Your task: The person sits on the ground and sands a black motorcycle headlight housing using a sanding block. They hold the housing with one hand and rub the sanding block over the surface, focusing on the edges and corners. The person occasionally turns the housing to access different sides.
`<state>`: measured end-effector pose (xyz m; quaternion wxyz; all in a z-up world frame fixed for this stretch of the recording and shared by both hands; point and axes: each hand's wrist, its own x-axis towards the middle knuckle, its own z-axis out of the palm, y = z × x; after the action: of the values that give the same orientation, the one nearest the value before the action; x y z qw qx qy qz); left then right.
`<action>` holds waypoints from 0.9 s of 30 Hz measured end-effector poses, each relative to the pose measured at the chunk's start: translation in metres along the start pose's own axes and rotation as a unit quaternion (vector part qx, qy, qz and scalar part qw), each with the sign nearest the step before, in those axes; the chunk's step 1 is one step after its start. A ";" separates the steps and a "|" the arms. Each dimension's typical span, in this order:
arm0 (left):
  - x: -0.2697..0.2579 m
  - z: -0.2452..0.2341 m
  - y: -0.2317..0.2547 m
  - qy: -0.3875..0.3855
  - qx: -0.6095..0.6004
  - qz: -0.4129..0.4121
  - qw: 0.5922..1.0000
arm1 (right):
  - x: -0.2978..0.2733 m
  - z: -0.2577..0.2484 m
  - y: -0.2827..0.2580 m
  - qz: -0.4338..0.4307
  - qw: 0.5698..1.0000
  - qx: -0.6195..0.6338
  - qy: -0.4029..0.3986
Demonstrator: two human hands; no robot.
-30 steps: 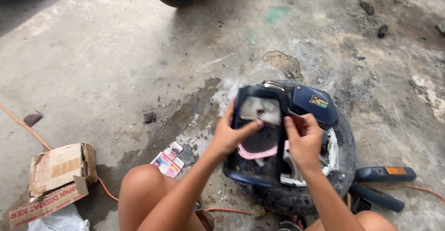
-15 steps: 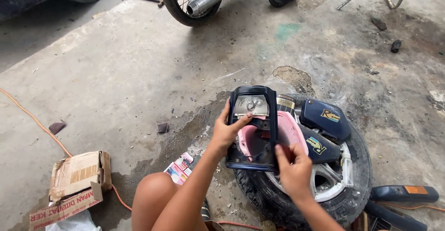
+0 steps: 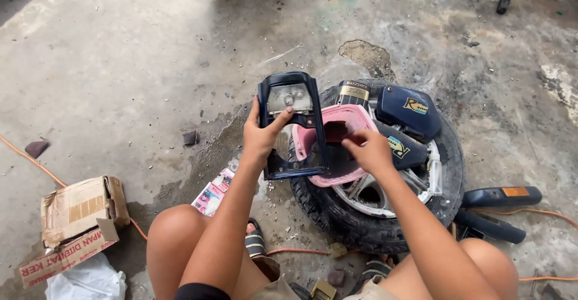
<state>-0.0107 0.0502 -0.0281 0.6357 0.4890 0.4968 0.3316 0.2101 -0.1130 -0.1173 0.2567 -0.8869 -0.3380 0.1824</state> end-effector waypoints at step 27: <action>-0.034 0.014 0.018 -0.056 -0.026 0.003 0.998 | -0.044 -0.048 -0.089 -0.004 0.942 0.334 0.041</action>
<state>-0.0060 0.0205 -0.0005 0.6740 0.4914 0.4504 0.3185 0.1580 -0.1025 -0.0210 0.5524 -0.7558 -0.2503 0.2471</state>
